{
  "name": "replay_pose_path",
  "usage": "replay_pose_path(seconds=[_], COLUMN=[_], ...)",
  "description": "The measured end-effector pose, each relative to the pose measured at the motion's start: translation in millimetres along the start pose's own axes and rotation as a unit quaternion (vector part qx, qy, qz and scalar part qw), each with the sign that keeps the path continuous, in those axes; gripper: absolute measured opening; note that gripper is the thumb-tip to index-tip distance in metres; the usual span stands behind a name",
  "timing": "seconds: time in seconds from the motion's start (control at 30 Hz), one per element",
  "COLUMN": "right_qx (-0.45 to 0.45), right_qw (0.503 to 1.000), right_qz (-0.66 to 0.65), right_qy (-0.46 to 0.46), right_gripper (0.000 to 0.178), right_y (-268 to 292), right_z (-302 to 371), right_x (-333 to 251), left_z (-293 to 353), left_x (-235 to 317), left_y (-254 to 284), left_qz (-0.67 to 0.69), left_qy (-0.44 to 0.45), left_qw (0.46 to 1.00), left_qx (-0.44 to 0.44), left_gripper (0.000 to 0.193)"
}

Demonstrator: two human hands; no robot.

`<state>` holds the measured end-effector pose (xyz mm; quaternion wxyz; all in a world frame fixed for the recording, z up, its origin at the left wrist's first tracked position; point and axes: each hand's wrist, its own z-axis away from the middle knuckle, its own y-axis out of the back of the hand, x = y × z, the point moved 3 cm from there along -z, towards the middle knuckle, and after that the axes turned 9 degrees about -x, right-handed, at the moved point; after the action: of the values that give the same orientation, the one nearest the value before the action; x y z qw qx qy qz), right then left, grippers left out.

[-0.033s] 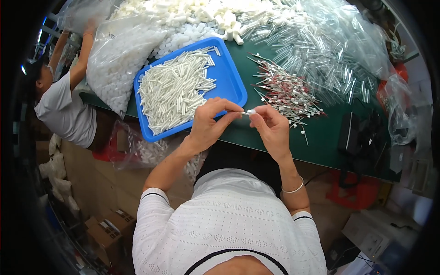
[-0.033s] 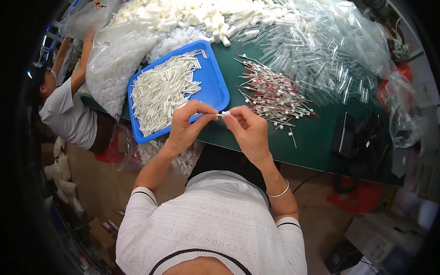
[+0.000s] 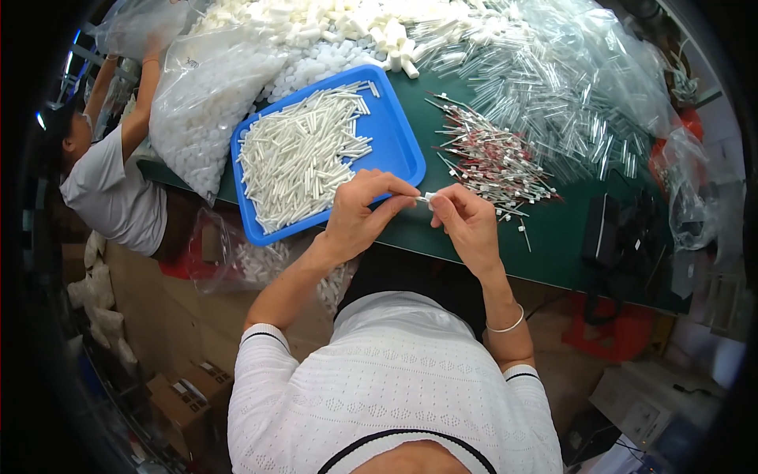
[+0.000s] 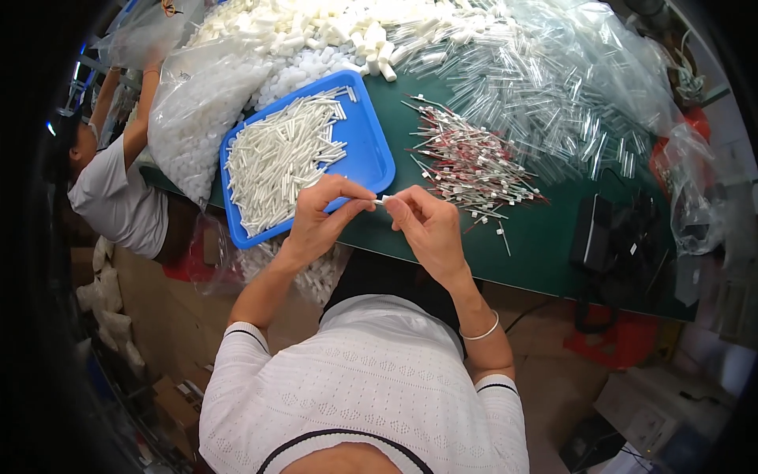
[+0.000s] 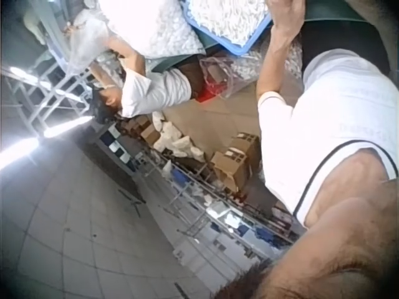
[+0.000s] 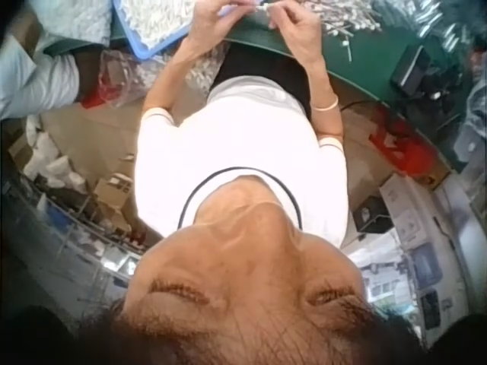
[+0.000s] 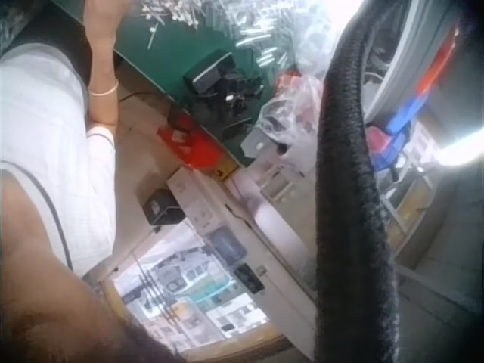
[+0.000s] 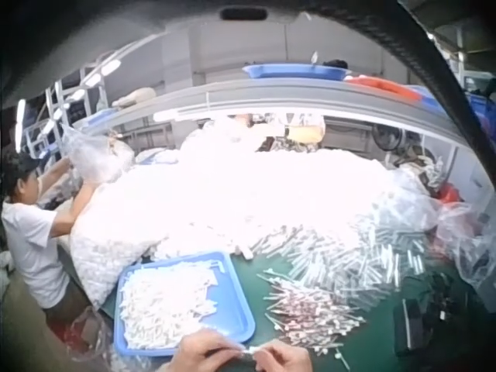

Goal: Assembling small plastic components by inserting rods into caps at a factory workbench.

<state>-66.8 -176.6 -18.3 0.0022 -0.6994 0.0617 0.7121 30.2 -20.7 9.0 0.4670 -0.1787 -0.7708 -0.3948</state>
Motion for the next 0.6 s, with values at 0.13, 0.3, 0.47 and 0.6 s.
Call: replay_pose_path(seconds=[0.13, 0.3, 0.47, 0.6], right_qx=[-0.004, 0.012, 0.118, 0.134], right_qw=[0.989, 0.974, 0.955, 0.947], right_qz=[-0.148, -0.22, -0.264, -0.276], right_qy=[0.027, 0.049, 0.063, 0.089], right_gripper=[0.017, 0.023, 0.024, 0.027], right_y=[-1.0, 11.7, 37.4, 31.4], right_z=[-0.1, 0.2, 9.7, 20.6], right_x=[-1.4, 10.7, 14.7, 14.2], left_z=[-7.1, -25.7, -124.9, -195.2], left_x=[3.8, 1.5, -46.9, -116.3], left_y=[-0.8, -15.5, 19.0, 26.2], left_qz=[0.044, 0.121, -0.14, -0.582], left_qy=[0.012, 0.068, -0.034, -0.111], left_qw=[0.995, 0.98, 0.989, 0.805], left_qx=[-0.087, -0.144, -0.022, -0.032], left_gripper=[0.006, 0.01, 0.014, 0.008])
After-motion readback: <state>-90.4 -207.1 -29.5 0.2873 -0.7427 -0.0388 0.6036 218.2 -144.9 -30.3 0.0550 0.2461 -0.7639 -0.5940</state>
